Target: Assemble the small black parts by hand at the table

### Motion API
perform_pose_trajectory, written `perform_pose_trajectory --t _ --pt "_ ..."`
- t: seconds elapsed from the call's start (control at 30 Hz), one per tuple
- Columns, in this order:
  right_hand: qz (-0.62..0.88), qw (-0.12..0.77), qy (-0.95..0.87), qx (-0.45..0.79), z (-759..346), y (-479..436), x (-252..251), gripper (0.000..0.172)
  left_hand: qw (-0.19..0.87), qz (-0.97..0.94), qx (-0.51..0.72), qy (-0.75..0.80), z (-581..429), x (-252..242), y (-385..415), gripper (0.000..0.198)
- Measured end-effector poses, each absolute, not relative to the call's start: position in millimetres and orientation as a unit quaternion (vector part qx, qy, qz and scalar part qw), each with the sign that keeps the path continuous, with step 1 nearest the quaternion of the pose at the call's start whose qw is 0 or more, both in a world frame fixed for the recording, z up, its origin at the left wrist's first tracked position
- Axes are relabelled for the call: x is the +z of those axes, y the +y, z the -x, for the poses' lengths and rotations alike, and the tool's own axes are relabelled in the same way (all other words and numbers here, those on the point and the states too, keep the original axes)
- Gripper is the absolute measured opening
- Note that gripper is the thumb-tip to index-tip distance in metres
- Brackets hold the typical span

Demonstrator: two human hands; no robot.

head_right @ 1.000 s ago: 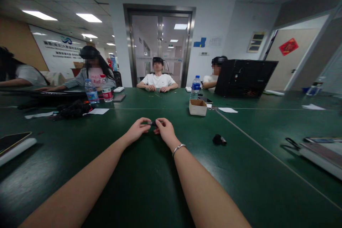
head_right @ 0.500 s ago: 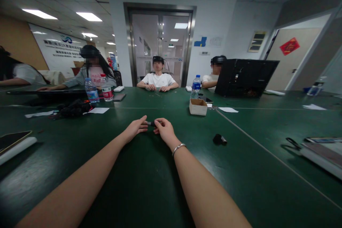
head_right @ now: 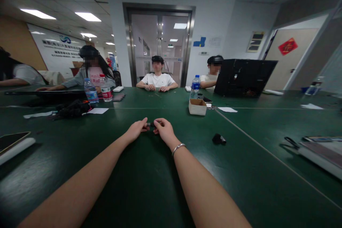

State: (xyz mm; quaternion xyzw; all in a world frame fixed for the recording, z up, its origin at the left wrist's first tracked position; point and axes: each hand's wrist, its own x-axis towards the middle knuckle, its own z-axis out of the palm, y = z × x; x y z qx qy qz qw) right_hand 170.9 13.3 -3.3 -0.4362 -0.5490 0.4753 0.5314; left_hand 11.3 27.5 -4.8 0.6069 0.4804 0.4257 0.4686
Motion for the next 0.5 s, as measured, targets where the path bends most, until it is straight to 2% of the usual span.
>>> perform_pose_trajectory --t 0.1,0.2,0.23,0.33,0.43,0.5 --pt "0.434 0.534 -0.536 0.49 -171.3 13.8 -3.0 0.017 0.407 -0.642 0.446 0.472 -11.7 -5.4 25.1 0.028" --pt "0.43 0.533 -0.528 0.503 -173.5 14.0 -3.4 0.016 0.427 -0.607 0.479 0.468 -12.1 -0.6 20.4 0.054" --pt "0.429 0.531 -0.53 0.503 -174.2 13.9 -3.6 0.017 0.446 -0.594 0.478 0.468 -12.3 1.6 18.7 0.055" --pt "0.428 0.53 -0.537 0.498 -175.0 14.1 -4.4 0.019 0.478 -0.594 0.471 0.445 -12.3 6.4 14.5 0.047" --pt "0.431 0.529 -0.537 0.497 -173.9 14.5 -5.0 0.02 0.472 -0.627 0.464 0.412 -10.8 6.2 13.4 0.044" --pt "0.429 0.529 -0.54 0.494 -173.0 14.5 -5.1 0.021 0.456 -0.643 0.447 0.423 -9.4 3.9 14.5 0.034"
